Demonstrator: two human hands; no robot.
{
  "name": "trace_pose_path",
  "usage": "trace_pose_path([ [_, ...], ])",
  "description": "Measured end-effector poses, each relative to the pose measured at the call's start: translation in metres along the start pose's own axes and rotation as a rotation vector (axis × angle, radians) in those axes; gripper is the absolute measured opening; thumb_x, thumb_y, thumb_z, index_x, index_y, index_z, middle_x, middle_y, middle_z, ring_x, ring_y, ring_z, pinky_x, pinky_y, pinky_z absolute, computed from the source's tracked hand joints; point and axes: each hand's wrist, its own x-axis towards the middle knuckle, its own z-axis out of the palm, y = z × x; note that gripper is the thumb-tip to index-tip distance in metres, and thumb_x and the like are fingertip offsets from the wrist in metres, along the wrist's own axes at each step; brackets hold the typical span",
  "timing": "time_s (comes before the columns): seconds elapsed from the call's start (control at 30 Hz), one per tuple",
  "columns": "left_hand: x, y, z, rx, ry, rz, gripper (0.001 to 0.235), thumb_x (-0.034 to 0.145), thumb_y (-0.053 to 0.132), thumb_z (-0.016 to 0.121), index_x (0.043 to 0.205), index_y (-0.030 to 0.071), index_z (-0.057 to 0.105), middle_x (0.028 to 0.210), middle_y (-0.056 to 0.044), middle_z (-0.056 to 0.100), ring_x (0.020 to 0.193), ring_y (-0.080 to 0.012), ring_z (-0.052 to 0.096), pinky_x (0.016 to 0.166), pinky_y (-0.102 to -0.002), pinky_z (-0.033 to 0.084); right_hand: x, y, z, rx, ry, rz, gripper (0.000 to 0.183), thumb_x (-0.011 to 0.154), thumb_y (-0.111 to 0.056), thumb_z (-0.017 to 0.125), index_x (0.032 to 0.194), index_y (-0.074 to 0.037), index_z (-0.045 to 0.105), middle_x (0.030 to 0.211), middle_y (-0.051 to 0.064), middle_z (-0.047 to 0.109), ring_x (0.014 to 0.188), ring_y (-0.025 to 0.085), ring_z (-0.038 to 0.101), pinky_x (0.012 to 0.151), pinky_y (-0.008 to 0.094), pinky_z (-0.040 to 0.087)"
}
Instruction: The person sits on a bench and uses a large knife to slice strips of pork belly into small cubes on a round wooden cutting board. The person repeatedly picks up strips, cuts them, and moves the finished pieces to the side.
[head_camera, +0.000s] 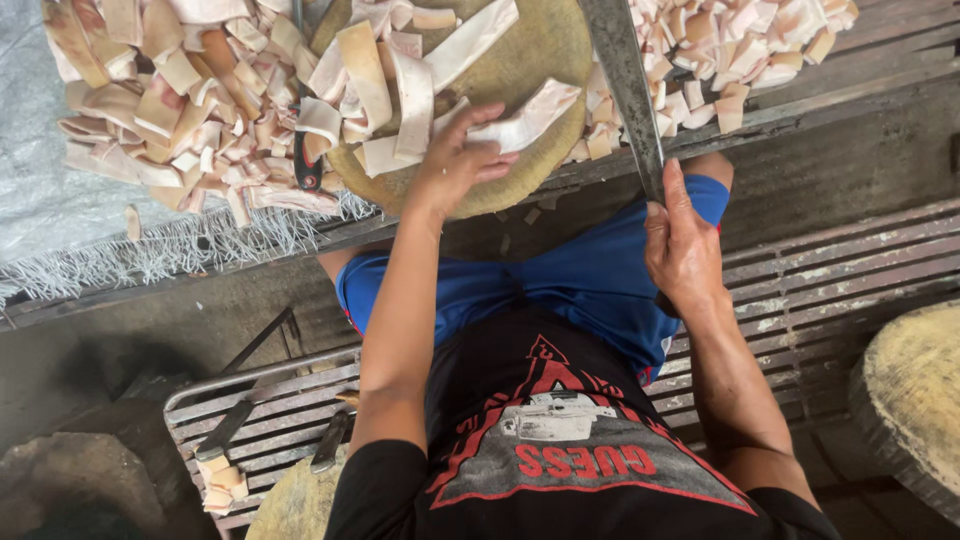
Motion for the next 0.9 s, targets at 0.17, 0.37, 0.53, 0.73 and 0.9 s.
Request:
trace_pose_path([
  [0.17, -0.003, 0.025, 0.006, 0.506, 0.057, 0.151, 0.056, 0.087, 0.013, 0.07, 0.14, 0.009, 0.056, 0.146, -0.014, 0.056, 0.118, -0.0372, 0.068, 0.096, -0.046, 0.058, -0.009, -0.004, -0.015, 0.058, 0.079, -0.053, 0.054, 0.112, -0.001, 0.061, 0.161, -0.003, 0.04, 0.094, 0.026, 0.071, 0.082, 0.039, 0.075, 0.075, 0.042, 0.059],
  [0.37, -0.002, 0.037, 0.039, 1.265, 0.101, 0.414, 0.048, 0.079, 0.017, 0.08, 0.124, 0.009, 0.066, 0.126, -0.013, 0.063, 0.124, -0.0409, 0.052, 0.105, -0.05, 0.041, -0.013, -0.01, -0.019, 0.005, 0.07, -0.136, 0.056, 0.108, 0.003, 0.062, 0.16, 0.0, 0.042, 0.111, 0.031, 0.07, 0.094, 0.041, 0.074, 0.081, 0.041, 0.06],
  [0.53, -0.009, 0.033, 0.035, 1.155, 0.014, 0.516, 0.048, 0.083, 0.008, 0.074, 0.13, 0.007, 0.065, 0.121, -0.011, 0.063, 0.119, -0.0356, 0.059, 0.101, -0.046, 0.048, -0.016, -0.012, -0.024, -0.107, 0.147, -0.254, 0.051, 0.109, 0.002, 0.063, 0.156, 0.002, 0.045, 0.105, 0.029, 0.07, 0.088, 0.038, 0.073, 0.077, 0.04, 0.06],
  [0.73, -0.016, 0.028, 0.029, 1.158, 0.06, 0.593, 0.046, 0.083, 0.009, 0.074, 0.128, 0.008, 0.064, 0.123, -0.011, 0.065, 0.116, -0.0353, 0.06, 0.1, -0.047, 0.049, -0.023, -0.001, -0.036, 0.107, 0.264, -0.346, 0.048, 0.117, 0.004, 0.057, 0.158, 0.007, 0.033, 0.093, 0.018, 0.068, 0.069, 0.028, 0.066, 0.063, 0.037, 0.054],
  [0.9, -0.019, 0.019, 0.032, 1.183, 0.152, 0.558, 0.048, 0.083, 0.013, 0.075, 0.129, 0.01, 0.063, 0.122, -0.012, 0.066, 0.117, -0.0367, 0.059, 0.099, -0.047, 0.049, -0.016, -0.003, -0.014, -0.204, -0.186, -0.145, 0.058, 0.097, 0.002, 0.064, 0.153, 0.001, 0.051, 0.078, 0.021, 0.067, 0.062, 0.039, 0.065, 0.058, 0.048, 0.053],
])
